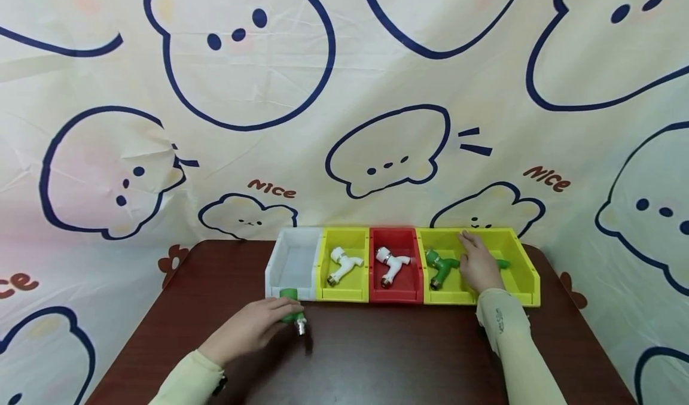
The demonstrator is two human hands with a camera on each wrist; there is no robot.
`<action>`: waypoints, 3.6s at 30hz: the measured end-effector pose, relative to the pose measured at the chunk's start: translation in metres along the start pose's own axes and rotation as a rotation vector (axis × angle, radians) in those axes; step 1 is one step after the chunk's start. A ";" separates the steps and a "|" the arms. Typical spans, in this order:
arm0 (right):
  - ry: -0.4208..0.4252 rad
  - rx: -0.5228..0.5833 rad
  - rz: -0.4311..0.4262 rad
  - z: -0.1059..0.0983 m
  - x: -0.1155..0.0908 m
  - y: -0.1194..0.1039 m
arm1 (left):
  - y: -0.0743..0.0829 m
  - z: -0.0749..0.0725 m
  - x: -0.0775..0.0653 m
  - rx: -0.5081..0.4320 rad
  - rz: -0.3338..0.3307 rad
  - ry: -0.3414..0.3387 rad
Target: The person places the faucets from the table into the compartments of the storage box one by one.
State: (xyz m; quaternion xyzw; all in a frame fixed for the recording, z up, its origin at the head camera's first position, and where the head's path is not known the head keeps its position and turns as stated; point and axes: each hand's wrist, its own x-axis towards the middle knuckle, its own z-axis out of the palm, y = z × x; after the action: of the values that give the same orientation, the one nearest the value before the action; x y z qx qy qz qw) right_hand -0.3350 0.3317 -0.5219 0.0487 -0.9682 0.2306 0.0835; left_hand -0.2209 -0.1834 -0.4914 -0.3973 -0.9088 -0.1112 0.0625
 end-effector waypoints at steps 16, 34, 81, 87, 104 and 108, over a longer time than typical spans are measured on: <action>0.032 0.010 -0.024 0.003 -0.001 0.004 | -0.013 -0.023 0.052 -0.045 -0.269 0.272; 0.047 0.012 -0.026 0.003 0.001 0.006 | -0.030 -0.014 0.094 -0.155 -0.543 0.296; 0.058 0.032 -0.024 0.003 -0.001 0.001 | -0.048 0.014 0.098 0.139 -0.506 0.332; 0.055 0.034 -0.018 0.002 -0.002 0.001 | -0.045 0.014 0.100 0.124 -0.508 0.392; 0.079 0.038 -0.035 0.003 -0.002 0.002 | -0.043 0.021 0.105 0.040 -0.538 0.371; 0.069 0.041 -0.020 0.003 -0.002 0.000 | -0.044 0.022 0.104 -0.001 -0.549 0.350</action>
State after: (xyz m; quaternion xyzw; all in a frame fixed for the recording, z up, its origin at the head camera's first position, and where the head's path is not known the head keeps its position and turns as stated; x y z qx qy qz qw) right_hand -0.3330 0.3308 -0.5247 0.0518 -0.9593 0.2512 0.1182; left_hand -0.3244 -0.1336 -0.4987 -0.1121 -0.9574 -0.1912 0.1853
